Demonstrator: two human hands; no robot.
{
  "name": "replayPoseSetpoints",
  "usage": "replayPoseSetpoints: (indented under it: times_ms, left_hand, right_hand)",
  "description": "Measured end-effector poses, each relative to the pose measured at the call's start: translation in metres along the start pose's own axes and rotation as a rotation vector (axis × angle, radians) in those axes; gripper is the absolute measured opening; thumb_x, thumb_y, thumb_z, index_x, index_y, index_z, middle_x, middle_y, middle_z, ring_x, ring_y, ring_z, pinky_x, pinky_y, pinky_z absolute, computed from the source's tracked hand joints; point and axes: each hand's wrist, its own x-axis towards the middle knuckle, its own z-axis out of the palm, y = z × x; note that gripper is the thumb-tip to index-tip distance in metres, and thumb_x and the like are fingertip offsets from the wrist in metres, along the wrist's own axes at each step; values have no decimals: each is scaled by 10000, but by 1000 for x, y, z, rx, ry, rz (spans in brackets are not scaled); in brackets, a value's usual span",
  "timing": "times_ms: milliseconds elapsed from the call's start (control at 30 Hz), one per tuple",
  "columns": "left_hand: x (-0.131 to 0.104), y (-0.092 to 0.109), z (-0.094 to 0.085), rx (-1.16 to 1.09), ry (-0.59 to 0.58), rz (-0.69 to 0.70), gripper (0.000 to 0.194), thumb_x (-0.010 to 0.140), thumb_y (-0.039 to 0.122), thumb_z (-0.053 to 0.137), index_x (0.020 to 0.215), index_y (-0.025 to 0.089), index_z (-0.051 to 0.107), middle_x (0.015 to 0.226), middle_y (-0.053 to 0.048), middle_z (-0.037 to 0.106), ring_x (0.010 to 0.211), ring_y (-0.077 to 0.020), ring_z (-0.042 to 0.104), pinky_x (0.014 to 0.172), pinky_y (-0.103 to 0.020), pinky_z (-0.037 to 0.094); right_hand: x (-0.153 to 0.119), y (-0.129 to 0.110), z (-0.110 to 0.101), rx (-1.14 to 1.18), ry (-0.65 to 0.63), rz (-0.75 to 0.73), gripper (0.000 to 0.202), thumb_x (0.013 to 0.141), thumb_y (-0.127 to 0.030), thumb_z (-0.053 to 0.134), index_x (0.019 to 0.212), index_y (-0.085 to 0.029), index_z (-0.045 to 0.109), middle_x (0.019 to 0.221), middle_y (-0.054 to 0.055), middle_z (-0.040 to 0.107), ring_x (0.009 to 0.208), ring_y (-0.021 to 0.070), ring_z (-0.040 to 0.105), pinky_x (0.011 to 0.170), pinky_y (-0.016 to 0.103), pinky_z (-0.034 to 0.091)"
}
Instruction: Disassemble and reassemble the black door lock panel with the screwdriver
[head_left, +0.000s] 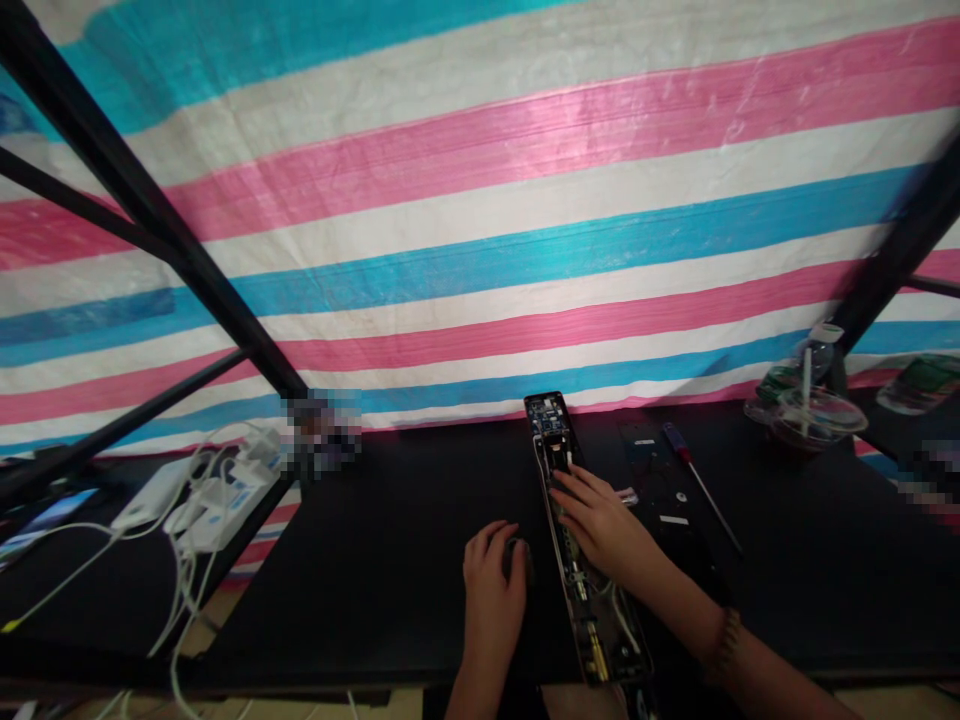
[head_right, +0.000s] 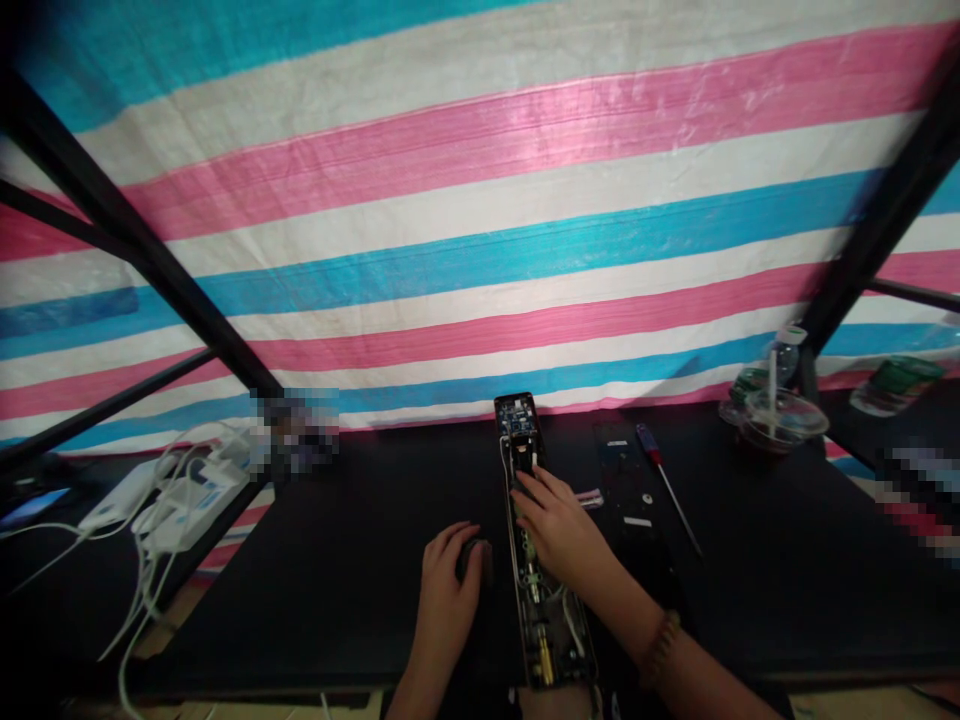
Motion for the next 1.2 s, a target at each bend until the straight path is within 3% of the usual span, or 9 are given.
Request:
replayPoseSetpoints:
  times_ms: [133, 300, 467, 567, 733, 833, 967, 1067, 1200]
  left_hand:
    - [7, 29, 8, -147, -47, 43, 264, 928, 267, 502, 1114, 216, 683, 1236, -110, 614, 1189, -256, 548, 1040, -467, 448]
    - [17, 53, 15, -159, -118, 72, 291, 926, 214, 490, 1168, 225, 652, 1294, -96, 572, 1227, -229, 526, 1073, -433, 427]
    - [24, 54, 19, -110, -131, 78, 280, 915, 216, 513, 1147, 251, 666, 1296, -85, 562, 1222, -233, 521, 1054, -413, 444]
    - [27, 52, 19, -98, -124, 95, 263, 918, 222, 519, 1128, 256, 675, 1288, -81, 561, 1215, -234, 519, 1053, -421, 443]
    - [32, 52, 17, -30, -89, 155, 216, 900, 213, 564, 1053, 233, 715, 1221, -84, 596, 1160, -242, 542, 1029, -434, 458]
    - [36, 55, 15, 47, -73, 188, 238, 906, 209, 559, 1078, 222, 723, 1194, -95, 615, 1126, -248, 548, 1004, -434, 473]
    - [43, 60, 14, 151, -61, 238, 231, 892, 164, 564, 1029, 209, 744, 1160, -101, 638, 1087, -257, 552, 967, -431, 484]
    - [47, 62, 13, 183, -51, 248, 176, 876, 155, 587, 928, 206, 747, 1109, -93, 654, 1042, -244, 570, 929, -406, 492]
    - [50, 63, 13, 189, -28, 209, 135, 880, 186, 597, 959, 202, 705, 1052, -78, 660, 975, -223, 590, 895, -369, 490]
  right_hand:
    - [-4, -4, 13, -23, 21, -8, 313, 903, -74, 500, 1098, -205, 705, 1189, 123, 672, 1222, 297, 564, 1017, 496, 516]
    - [-3, -3, 5, -2, 85, 28, 286, 897, -66, 509, 1092, -186, 680, 1088, 131, 632, 1097, 281, 594, 948, 481, 552]
    - [-3, -3, 2, -1, 86, -26, 326, 897, -49, 486, 1102, -213, 681, 1018, 115, 633, 1077, 281, 585, 906, 483, 563]
    - [-6, 1, 0, 9, 198, -45, 316, 919, -79, 479, 1127, -216, 674, 1050, 120, 631, 1059, 268, 589, 897, 465, 558]
    - [-32, 22, -8, -40, 430, 206, 243, 962, -210, 490, 1127, -199, 667, 1045, 119, 623, 962, 241, 627, 853, 409, 550]
    - [-61, 44, -2, -107, 316, 378, 242, 938, -191, 471, 1017, -170, 699, 978, 126, 644, 867, 243, 641, 808, 399, 543]
    - [-89, 60, 10, -162, 100, 461, 293, 885, -111, 434, 849, -161, 721, 881, 136, 645, 797, 244, 632, 782, 386, 530]
    - [-87, 58, 6, -189, 59, 465, 269, 867, -108, 460, 854, -169, 722, 922, 141, 649, 852, 262, 624, 829, 407, 517]
    - [-60, 43, -7, -123, 153, 415, 214, 911, -216, 507, 981, -180, 706, 1004, 131, 655, 948, 280, 612, 878, 440, 509]
